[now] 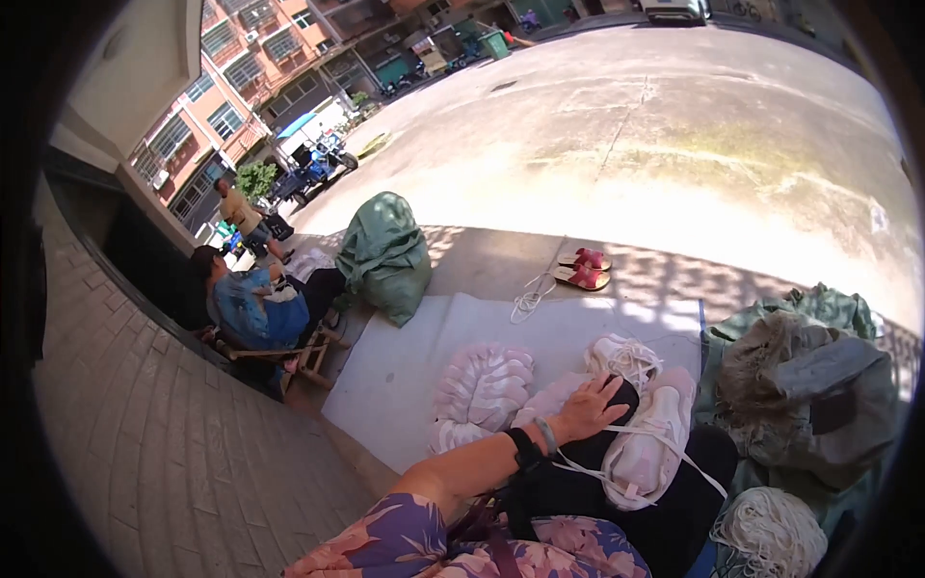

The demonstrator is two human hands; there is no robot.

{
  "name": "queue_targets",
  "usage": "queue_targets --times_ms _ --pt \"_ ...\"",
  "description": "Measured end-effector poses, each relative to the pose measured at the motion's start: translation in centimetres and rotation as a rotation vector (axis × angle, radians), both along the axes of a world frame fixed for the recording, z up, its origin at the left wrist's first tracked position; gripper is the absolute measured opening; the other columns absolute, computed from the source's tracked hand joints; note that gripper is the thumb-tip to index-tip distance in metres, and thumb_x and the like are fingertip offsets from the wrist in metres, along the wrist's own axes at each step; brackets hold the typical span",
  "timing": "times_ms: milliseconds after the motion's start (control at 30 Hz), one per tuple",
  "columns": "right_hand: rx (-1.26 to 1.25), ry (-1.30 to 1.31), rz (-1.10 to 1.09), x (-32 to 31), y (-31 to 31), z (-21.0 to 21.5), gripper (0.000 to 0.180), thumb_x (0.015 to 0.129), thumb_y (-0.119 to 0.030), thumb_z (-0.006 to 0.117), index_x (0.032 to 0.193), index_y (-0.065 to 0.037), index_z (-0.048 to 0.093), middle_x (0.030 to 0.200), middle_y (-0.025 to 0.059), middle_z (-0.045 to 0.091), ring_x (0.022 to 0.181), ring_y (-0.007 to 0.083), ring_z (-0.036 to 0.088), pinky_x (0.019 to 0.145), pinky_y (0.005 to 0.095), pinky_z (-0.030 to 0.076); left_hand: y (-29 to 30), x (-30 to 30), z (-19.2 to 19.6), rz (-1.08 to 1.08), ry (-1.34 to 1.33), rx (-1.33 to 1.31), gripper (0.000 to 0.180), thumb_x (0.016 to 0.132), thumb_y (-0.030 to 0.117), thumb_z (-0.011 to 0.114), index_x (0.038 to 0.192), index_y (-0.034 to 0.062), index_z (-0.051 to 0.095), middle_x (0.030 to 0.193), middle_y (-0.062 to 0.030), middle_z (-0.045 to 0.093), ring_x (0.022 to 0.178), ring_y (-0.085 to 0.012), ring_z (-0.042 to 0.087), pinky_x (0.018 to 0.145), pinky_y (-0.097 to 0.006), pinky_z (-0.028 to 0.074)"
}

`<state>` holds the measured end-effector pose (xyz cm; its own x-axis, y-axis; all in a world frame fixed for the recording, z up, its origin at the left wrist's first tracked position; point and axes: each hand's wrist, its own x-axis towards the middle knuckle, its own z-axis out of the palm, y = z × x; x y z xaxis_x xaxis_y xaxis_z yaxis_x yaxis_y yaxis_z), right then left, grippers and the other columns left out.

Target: The recorder is lacing white and pink sneakers while sitting on a stool outdoors.

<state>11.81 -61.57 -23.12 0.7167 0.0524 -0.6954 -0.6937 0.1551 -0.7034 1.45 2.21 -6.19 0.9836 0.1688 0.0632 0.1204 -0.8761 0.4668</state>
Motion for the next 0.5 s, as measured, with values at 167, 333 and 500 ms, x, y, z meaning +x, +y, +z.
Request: queue_targets --times_ms 167,333,500 --pt "0.114 -0.133 0.392 15.7 22.8 2.0 0.007 0.082 -0.022 0.052 0.082 -0.014 0.053 0.063 -0.0007 0.049 0.053 0.0095 0.046 0.043 0.0301 0.037 -1.6 -0.2 0.2 0.051 -0.008 -0.020 0.059 0.084 0.037 0.056 0.132 0.0071 0.040 0.129 -0.0239 0.038 0.106 -0.0420 0.046 0.091 -0.048 0.040" --pt "0.117 -0.218 0.535 19.7 30.8 4.5 0.007 0.082 -0.021 0.052 0.082 -0.013 0.053 0.064 -0.0007 0.049 0.054 0.0095 0.046 0.044 0.0297 0.037 -1.6 -0.3 -0.3 0.085 -0.074 -0.005 0.055 0.085 0.036 0.055 0.128 0.0057 0.041 0.124 -0.0223 0.040 0.101 -0.0398 0.047 0.086 -0.049 0.041" --pt "0.080 -0.258 0.565 20.5 30.9 4.7 0.007 0.082 -0.020 0.052 0.083 -0.013 0.054 0.064 -0.0008 0.049 0.054 0.0094 0.047 0.045 0.0294 0.037 -1.5 -0.1 0.3 0.091 -0.080 0.018 0.055 0.084 0.035 0.055 0.129 0.0070 0.041 0.121 -0.0223 0.041 0.100 -0.0401 0.047 0.085 -0.049 0.041"
